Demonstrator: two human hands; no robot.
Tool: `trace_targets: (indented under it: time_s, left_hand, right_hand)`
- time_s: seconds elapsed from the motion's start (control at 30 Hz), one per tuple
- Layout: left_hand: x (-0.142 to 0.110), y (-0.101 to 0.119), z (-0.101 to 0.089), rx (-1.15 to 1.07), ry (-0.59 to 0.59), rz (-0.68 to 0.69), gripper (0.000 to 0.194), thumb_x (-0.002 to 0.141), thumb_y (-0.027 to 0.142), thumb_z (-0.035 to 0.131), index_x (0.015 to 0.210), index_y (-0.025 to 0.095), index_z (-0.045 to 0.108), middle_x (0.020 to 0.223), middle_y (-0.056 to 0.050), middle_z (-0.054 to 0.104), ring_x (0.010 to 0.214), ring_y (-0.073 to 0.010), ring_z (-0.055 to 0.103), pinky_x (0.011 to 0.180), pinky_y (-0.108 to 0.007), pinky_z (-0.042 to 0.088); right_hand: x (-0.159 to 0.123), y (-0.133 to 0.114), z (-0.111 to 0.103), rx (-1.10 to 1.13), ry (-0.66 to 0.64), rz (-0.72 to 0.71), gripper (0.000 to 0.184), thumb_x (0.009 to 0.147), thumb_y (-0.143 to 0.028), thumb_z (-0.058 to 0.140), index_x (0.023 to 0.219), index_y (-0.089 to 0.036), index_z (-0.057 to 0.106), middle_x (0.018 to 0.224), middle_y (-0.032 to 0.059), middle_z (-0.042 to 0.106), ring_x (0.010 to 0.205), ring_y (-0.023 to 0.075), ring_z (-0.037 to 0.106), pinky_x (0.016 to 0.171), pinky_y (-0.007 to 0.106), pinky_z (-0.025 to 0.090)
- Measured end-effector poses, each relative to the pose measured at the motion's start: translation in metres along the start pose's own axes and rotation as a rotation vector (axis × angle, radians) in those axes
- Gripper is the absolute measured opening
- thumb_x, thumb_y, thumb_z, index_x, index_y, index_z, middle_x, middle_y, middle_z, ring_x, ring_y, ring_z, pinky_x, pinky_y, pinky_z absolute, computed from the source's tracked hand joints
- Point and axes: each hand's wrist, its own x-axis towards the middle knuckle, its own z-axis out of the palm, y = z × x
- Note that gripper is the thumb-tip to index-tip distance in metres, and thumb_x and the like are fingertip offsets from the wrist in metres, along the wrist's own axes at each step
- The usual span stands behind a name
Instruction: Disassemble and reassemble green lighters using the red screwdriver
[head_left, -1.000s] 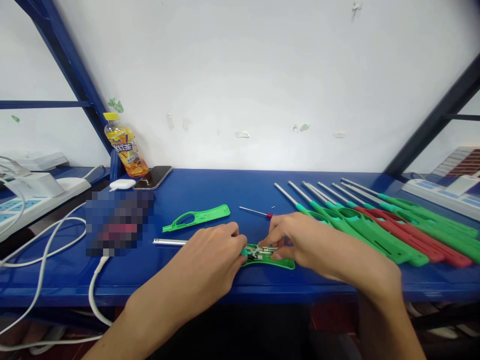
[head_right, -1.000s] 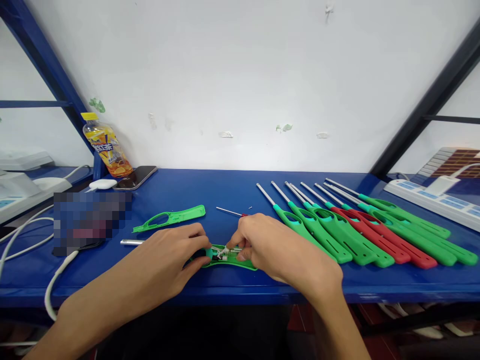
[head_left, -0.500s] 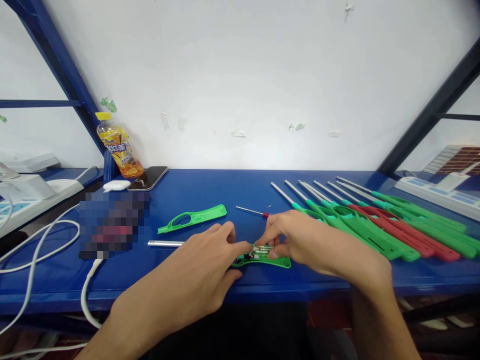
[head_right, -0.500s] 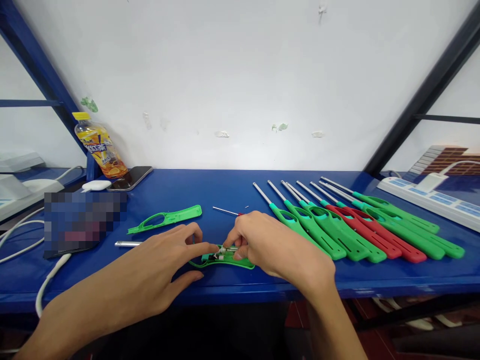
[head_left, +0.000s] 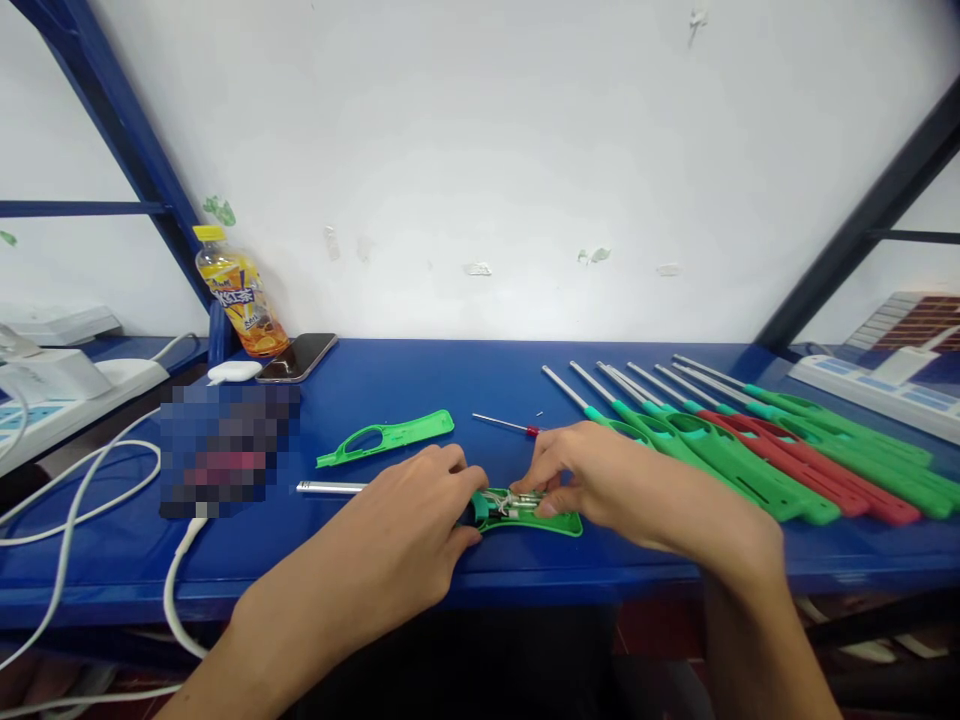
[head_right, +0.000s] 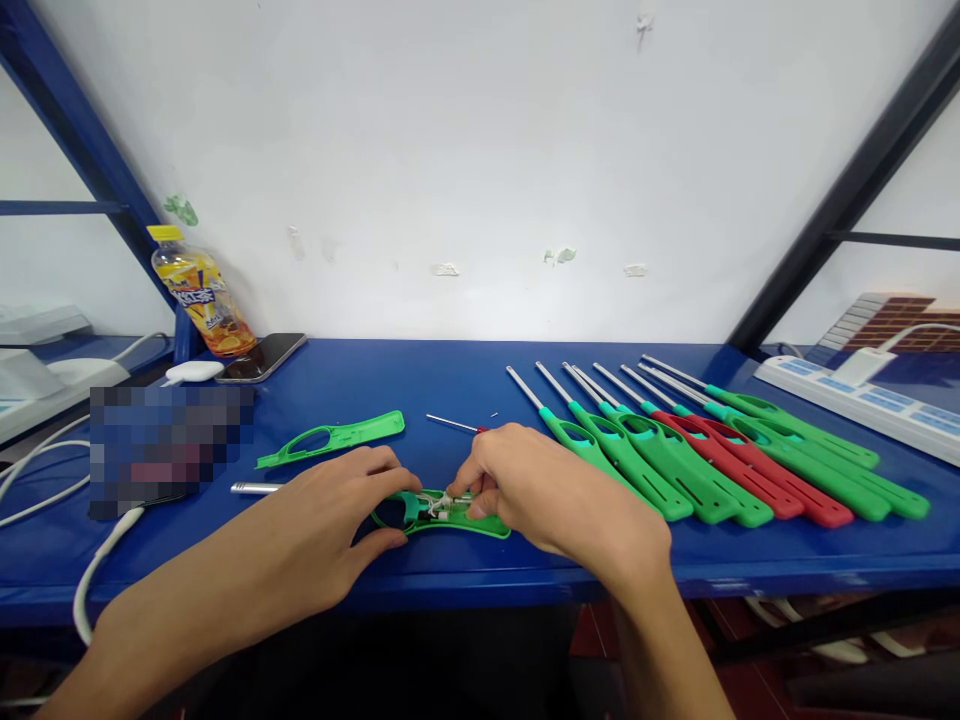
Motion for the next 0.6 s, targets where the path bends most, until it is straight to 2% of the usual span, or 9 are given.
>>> trace_targets:
  time_s: [0.2, 0.4, 0.47, 0.6]
  left_hand:
    - [0.001, 0.001, 0.000, 0.008, -0.014, 0.016, 0.025, 0.100, 0.019, 0.063, 0.123, 0.028, 0.065, 0.121, -0.007, 0.063, 0.109, -0.0282, 0.064, 0.094, -0.046, 0.052]
    - [0.002, 0.003, -0.004, 0.014, -0.043, 0.028, 0.016, 0.101, 0.019, 0.061, 0.114, 0.026, 0.068, 0.117, -0.006, 0.062, 0.106, -0.0269, 0.063, 0.093, -0.045, 0.053]
    - [0.002, 0.004, -0.007, 0.015, -0.060, 0.027, 0.014, 0.102, 0.019, 0.059, 0.110, 0.025, 0.068, 0.115, -0.006, 0.061, 0.102, -0.0259, 0.063, 0.091, -0.045, 0.053]
    - [0.002, 0.006, -0.007, 0.010, -0.049, 0.026, 0.013, 0.101, 0.018, 0.060, 0.108, 0.025, 0.068, 0.117, -0.005, 0.059, 0.099, -0.0241, 0.062, 0.089, -0.043, 0.052]
  right_hand:
    - [0.001, 0.002, 0.000, 0.023, 0.010, 0.006, 0.032, 0.084, -0.005, 0.063, 0.095, -0.026, 0.085, 0.091, 0.0015, 0.083, 0.087, 0.0209, 0.077, 0.075, 0.026, 0.054]
    - [-0.004, -0.006, -0.001, -0.118, 0.051, 0.038, 0.028, 0.087, -0.013, 0.069, 0.104, -0.030, 0.084, 0.101, 0.0007, 0.083, 0.094, 0.0231, 0.076, 0.083, 0.029, 0.053]
    - [-0.005, -0.009, -0.001, -0.135, 0.059, 0.054, 0.028, 0.087, -0.014, 0.070, 0.104, -0.029, 0.084, 0.100, 0.0011, 0.083, 0.094, 0.0237, 0.076, 0.082, 0.030, 0.052]
    - [-0.001, -0.009, -0.003, -0.076, 0.001, 0.037, 0.034, 0.084, -0.005, 0.063, 0.097, -0.027, 0.085, 0.090, 0.0006, 0.083, 0.084, 0.0200, 0.075, 0.075, 0.027, 0.050]
